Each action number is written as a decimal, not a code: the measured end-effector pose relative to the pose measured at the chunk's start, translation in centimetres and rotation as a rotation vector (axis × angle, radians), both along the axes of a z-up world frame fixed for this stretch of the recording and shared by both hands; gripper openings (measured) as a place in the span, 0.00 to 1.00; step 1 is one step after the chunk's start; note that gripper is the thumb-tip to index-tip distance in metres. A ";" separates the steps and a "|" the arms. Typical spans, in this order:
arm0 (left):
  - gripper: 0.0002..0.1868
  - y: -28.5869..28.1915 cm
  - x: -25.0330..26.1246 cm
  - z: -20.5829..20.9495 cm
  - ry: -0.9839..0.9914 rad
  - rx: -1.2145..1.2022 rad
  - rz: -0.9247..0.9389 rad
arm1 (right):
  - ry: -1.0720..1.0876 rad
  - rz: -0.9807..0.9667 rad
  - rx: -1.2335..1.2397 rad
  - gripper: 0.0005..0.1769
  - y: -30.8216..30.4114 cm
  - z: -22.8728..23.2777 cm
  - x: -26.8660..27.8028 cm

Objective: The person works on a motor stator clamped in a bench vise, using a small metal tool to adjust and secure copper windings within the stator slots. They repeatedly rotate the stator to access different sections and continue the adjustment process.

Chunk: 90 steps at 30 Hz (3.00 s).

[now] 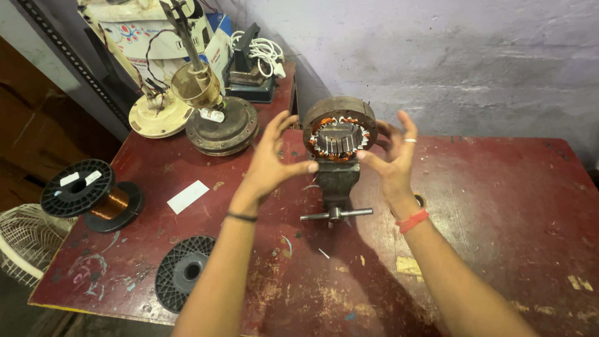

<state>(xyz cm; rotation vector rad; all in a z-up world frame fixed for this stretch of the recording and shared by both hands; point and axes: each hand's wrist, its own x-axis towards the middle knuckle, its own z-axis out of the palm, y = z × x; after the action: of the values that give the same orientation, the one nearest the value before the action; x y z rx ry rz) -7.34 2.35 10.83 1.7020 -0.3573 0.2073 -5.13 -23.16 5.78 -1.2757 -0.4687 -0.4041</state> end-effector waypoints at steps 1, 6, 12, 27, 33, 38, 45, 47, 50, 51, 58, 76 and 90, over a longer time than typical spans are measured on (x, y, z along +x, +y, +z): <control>0.68 -0.7 1.3 -0.8 0.014 -0.082 -0.052 | 0.061 0.050 0.017 0.58 0.2 0.0 0.5; 0.56 -3.1 5.0 -4.1 0.139 -0.242 -0.162 | 0.178 0.269 0.128 0.56 1.9 -0.9 2.2; 0.41 -3.2 5.9 -6.5 0.136 -0.361 -0.244 | 0.166 0.251 -0.029 0.44 1.6 -1.3 3.4; 0.36 -3.1 6.1 -7.9 0.105 -0.453 -0.281 | 0.175 0.226 -0.225 0.28 1.5 -1.2 3.7; 0.37 -2.9 6.0 -8.0 0.087 -0.437 -0.290 | 0.217 0.231 -0.196 0.29 1.5 -1.4 3.8; 0.43 -1.7 6.6 -7.6 -0.068 -0.207 -0.290 | 0.216 0.229 -0.198 0.28 1.5 -1.6 3.9; 0.45 -1.5 7.2 -7.4 0.052 -0.256 -0.347 | 0.207 0.253 -0.192 0.28 1.5 -1.6 3.9; 0.44 -1.5 7.1 -7.3 0.045 -0.238 -0.321 | 0.213 0.248 -0.186 0.31 1.5 -1.6 4.0; 0.42 -1.8 6.9 -7.0 0.024 -0.195 -0.283 | 0.223 0.257 -0.175 0.34 1.4 -1.5 4.1; 0.43 -2.0 6.9 -6.8 0.036 -0.206 -0.289 | 0.226 0.264 -0.170 0.35 1.3 -1.5 4.2; 0.40 -2.1 6.6 -6.4 0.001 -0.177 -0.274 | 0.201 0.198 -0.317 0.35 1.1 -1.9 4.6; 0.53 -0.1 -1.0 -3.2 0.243 0.062 -0.051 | 0.195 0.120 0.153 0.35 -1.0 0.7 0.6; 0.17 -2.1 -10.7 5.4 0.429 0.729 0.018 | -0.492 -0.340 -0.943 0.15 4.4 3.0 -4.5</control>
<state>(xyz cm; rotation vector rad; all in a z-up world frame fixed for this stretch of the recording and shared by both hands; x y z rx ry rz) -18.04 0.30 16.24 2.4000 -0.0915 -0.3161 -9.61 -18.78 8.79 -2.1957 -0.9235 -0.8495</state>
